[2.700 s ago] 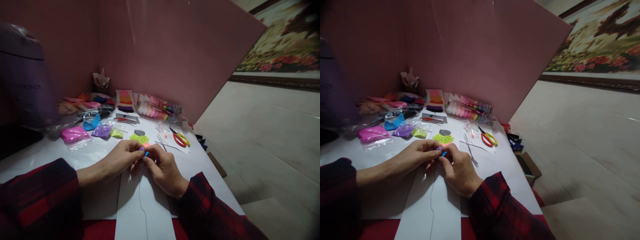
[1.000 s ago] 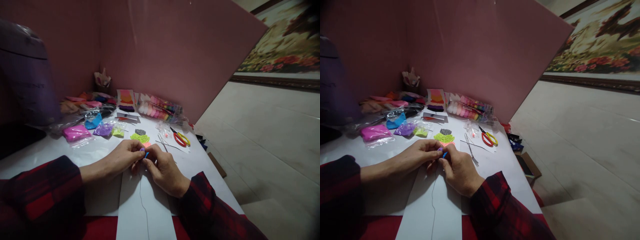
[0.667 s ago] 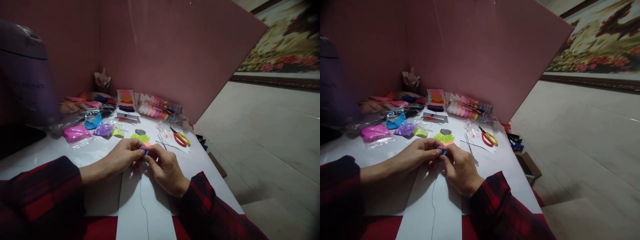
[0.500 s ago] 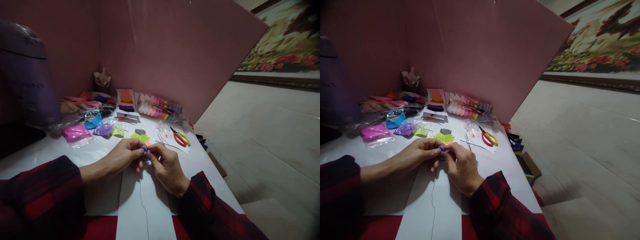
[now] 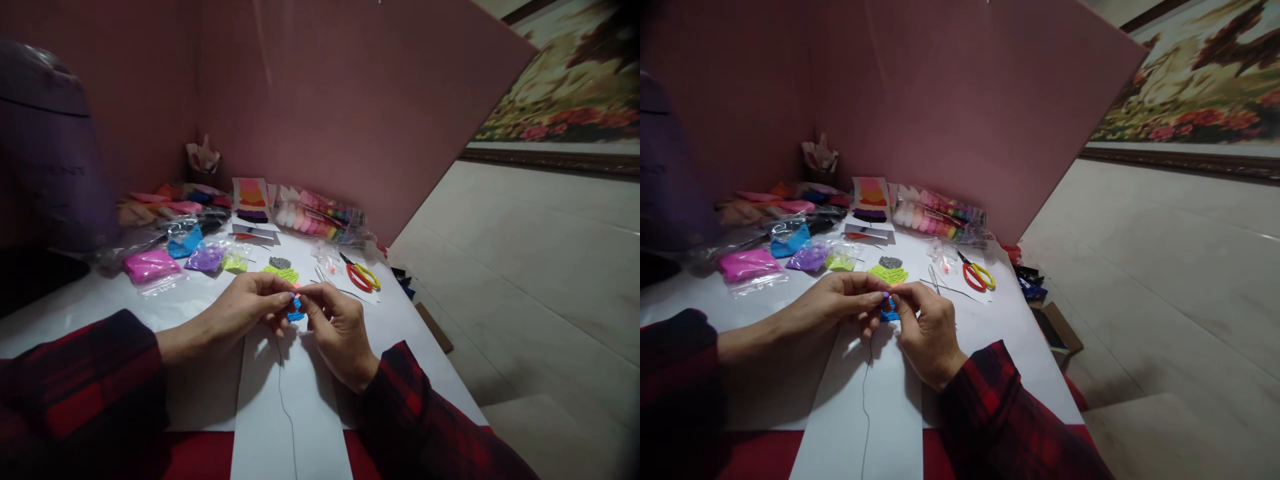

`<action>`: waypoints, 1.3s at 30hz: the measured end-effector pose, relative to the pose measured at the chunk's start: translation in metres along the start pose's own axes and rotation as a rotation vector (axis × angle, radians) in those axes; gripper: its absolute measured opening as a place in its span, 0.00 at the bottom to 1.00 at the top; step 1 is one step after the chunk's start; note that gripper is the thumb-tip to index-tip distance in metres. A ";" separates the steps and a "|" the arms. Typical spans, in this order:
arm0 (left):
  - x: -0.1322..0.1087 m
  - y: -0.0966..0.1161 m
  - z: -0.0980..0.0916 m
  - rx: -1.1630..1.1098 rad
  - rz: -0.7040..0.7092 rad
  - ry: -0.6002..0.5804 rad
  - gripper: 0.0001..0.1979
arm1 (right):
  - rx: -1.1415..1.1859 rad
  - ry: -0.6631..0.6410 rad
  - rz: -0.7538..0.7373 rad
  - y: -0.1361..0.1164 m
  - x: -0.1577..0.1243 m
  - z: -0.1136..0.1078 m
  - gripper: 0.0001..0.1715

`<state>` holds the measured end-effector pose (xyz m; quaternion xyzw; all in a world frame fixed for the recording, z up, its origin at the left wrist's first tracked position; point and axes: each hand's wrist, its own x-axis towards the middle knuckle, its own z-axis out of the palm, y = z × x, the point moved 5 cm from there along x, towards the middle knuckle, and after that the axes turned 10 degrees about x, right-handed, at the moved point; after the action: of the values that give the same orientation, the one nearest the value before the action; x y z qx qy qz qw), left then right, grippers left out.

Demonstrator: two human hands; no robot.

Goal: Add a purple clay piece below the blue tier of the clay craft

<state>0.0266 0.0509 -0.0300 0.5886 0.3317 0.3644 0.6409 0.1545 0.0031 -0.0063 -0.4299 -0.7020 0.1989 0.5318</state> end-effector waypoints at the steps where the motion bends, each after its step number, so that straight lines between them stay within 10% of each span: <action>1: -0.001 0.001 0.001 0.000 -0.004 0.001 0.10 | 0.001 -0.001 0.005 0.000 0.000 0.000 0.07; 39: 0.001 0.011 0.003 0.031 0.020 -0.037 0.06 | -0.016 0.041 -0.030 -0.002 -0.001 0.000 0.07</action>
<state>0.0285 0.0505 -0.0192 0.6083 0.3195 0.3548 0.6341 0.1540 0.0011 -0.0055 -0.4276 -0.6987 0.1765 0.5457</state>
